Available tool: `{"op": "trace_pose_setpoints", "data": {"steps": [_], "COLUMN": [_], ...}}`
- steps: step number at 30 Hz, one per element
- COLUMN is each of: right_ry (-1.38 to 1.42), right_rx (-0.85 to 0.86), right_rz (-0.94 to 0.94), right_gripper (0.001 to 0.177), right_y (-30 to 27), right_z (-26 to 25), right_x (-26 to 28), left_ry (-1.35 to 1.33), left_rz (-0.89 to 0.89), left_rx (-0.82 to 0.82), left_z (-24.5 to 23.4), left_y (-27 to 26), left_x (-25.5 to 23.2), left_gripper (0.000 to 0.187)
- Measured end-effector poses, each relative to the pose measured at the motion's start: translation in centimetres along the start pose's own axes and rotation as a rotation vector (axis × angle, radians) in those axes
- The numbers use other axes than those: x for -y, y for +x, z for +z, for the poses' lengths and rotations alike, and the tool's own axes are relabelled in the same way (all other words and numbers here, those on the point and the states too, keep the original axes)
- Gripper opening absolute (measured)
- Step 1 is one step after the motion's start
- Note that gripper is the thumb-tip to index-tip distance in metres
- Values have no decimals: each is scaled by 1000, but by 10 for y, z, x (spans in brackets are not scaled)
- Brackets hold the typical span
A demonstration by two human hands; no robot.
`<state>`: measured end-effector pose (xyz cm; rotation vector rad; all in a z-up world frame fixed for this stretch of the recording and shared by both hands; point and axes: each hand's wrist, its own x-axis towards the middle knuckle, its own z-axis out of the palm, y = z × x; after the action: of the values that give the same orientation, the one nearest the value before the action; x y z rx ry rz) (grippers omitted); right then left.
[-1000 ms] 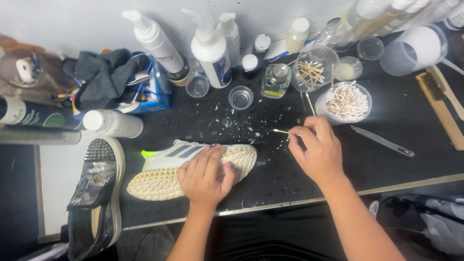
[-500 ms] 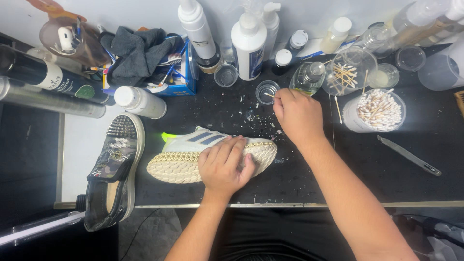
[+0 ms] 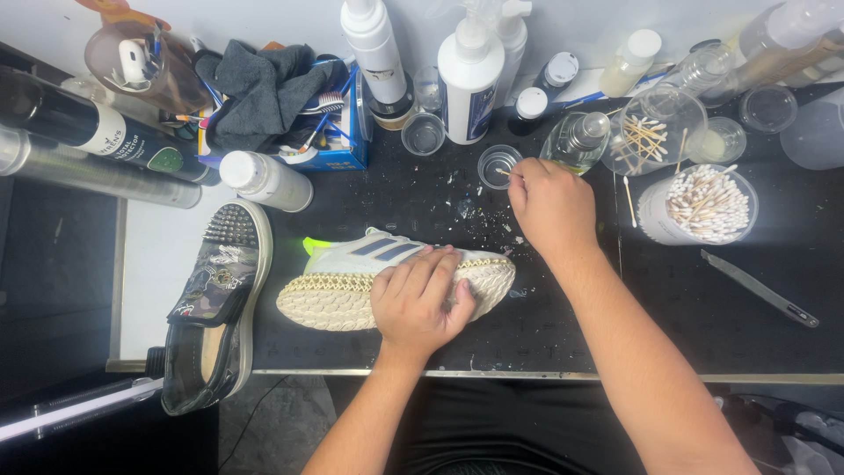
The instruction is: The person cleans the sole of a white sneaker using a cotton swab and a utility knife. They repeatedly dip the swab into a small container of liquid and scrub the textured sole, then use the knife to scrape debris from the tread. The person continues alternating between these tools to remove dirt from the shoe's bottom.
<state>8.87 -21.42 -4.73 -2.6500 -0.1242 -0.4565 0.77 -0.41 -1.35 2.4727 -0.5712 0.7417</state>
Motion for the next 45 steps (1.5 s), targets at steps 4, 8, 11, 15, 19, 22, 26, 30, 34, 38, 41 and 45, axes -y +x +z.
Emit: {"op": "trace_pose_setpoints", "data": {"steps": [4,8,11,15,19,22,26,30,34,38,41,45], "right_ry": [4,1,42,319,919,1072,1091,1077,913,951,1046,916], "right_rx": [0,22,26,-19,36,83,134,174,169,126,146,150], "right_rz": [6,22,50,106,290,276,198,75,-125,-103,-38,-38], "right_gripper": [7,8,8,8,17,16,11,9,10,8,8,7], "right_y": [0,-2,-5,-21,-54,-89,-111,-100,-81,-73,-76,-78], "right_z": [-1,-4,-7,-12,-14,-11,-3,1,-2,-7,-2,1], "right_x": [1,1,0,-9,-21,-25,-35,-37,-35,-28,-27,-33], "left_ry": [5,-1,7,16,25,30,29,42,34,31,31,18], "left_rz": [-12,-10,-10,-18,-23,-23,-40,-39,-39,-31,-22,-29], "left_rx": [-5,-4,3,24,31,34,67,67,75,57,61,84], "left_z": [-1,-1,-1,-1,-1,-1,1,2,1,1,1,4], "left_y": [0,-1,0,-1,-1,1,4,6,4,11,12,11], "left_x": [-1,-1,-1,-2,-3,-3,-2,-3,-4,-4,-2,-1], "left_gripper": [26,25,26,27,28,28,28,28,28,26,26,26]}}
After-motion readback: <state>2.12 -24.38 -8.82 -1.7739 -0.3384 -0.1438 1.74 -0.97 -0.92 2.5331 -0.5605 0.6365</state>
